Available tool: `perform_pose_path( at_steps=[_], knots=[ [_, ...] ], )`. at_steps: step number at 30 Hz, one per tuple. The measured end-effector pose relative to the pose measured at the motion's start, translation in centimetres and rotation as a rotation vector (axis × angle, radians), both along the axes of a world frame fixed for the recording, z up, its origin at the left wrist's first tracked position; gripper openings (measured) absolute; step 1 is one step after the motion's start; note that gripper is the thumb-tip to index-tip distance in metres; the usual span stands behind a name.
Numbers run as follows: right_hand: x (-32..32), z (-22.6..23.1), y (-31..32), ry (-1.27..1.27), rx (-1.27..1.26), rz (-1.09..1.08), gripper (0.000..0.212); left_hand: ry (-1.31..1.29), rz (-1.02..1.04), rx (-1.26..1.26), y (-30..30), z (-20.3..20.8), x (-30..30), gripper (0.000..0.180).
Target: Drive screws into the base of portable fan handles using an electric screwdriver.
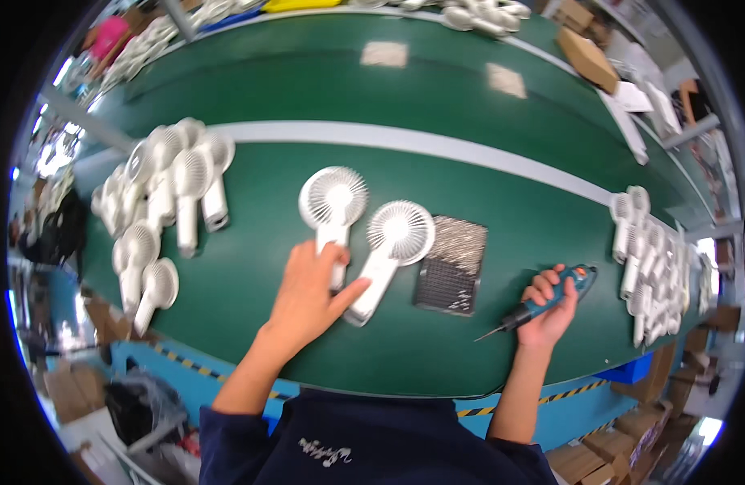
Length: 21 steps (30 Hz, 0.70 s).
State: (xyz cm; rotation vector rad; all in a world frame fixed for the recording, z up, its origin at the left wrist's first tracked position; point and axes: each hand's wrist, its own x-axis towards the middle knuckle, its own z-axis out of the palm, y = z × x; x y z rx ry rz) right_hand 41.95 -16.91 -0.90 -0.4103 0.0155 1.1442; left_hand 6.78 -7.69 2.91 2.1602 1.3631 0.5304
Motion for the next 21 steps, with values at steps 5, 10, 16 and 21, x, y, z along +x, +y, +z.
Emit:
perform_pose_path(
  at_steps=[5,10,16,21],
  knots=[
    [-2.6,-1.5,1.4,0.021,-0.125,0.013,0.018,0.218,0.036,-0.026,-2.1,2.7,-2.6,0.065],
    [-2.6,-1.7,0.7,-0.068,-0.129,-0.075,0.03,0.193,-0.09,0.272,-1.1,2.5,-2.6,0.077],
    [-2.0,-1.1,1.1,-0.095,-0.167,-0.131,0.037,0.317,-0.673,0.385,3.2,-0.7,-1.7,0.072],
    [-2.9,-1.1,2.6,0.092,-0.084,0.079,0.03,0.211,-0.38,0.284,-0.8,-1.5,-1.6,0.072]
  ],
)
